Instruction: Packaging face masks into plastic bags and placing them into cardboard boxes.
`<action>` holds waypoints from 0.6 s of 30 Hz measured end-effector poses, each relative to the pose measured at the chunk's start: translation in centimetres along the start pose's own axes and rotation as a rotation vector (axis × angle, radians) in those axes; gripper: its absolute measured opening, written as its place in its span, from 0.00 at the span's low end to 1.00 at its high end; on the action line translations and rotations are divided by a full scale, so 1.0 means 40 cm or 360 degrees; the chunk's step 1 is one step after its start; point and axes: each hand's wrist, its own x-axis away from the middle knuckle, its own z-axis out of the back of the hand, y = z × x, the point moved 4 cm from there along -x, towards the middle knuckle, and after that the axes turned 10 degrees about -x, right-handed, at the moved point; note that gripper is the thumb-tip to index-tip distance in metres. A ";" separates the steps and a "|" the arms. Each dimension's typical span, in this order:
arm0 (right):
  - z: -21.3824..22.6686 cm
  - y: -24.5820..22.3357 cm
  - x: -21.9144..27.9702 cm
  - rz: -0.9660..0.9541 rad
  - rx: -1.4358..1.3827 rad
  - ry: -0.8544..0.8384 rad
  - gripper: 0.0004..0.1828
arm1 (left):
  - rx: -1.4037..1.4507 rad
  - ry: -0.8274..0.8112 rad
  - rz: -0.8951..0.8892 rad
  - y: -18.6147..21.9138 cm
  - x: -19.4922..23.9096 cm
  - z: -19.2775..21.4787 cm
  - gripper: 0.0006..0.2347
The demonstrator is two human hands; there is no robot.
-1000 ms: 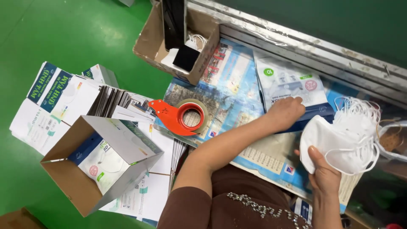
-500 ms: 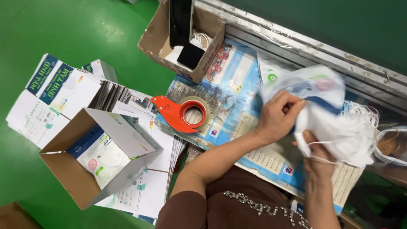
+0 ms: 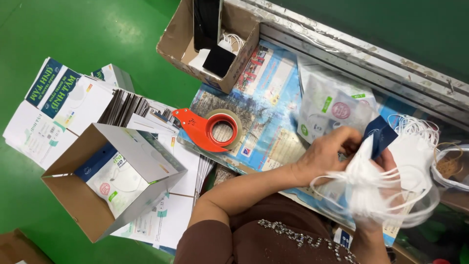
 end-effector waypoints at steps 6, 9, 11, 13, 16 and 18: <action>0.080 0.075 -0.048 0.0202 0.0742 -0.0371 0.26 | 0.0594 -0.0139 0.0302 -0.072 0.021 -0.030 0.17; 0.185 0.200 -0.052 0.0056 0.1452 -0.0739 0.14 | 0.0328 -0.0187 0.0065 -0.017 0.046 -0.019 0.13; 0.180 0.179 -0.053 -0.0023 0.1438 -0.0735 0.12 | -0.0051 -0.0232 -0.0232 0.035 0.066 -0.019 0.12; 0.085 0.094 -0.067 -0.0041 0.1032 -0.0544 0.15 | -0.0102 -0.0249 -0.0224 0.059 0.042 0.014 0.12; 0.037 0.049 -0.063 -0.0132 0.0628 -0.0390 0.20 | -0.0169 -0.0277 -0.0133 0.059 0.063 -0.006 0.13; 0.065 0.084 -0.068 -0.0172 0.0607 -0.0390 0.20 | -0.0209 -0.0318 -0.0085 0.053 0.076 -0.019 0.12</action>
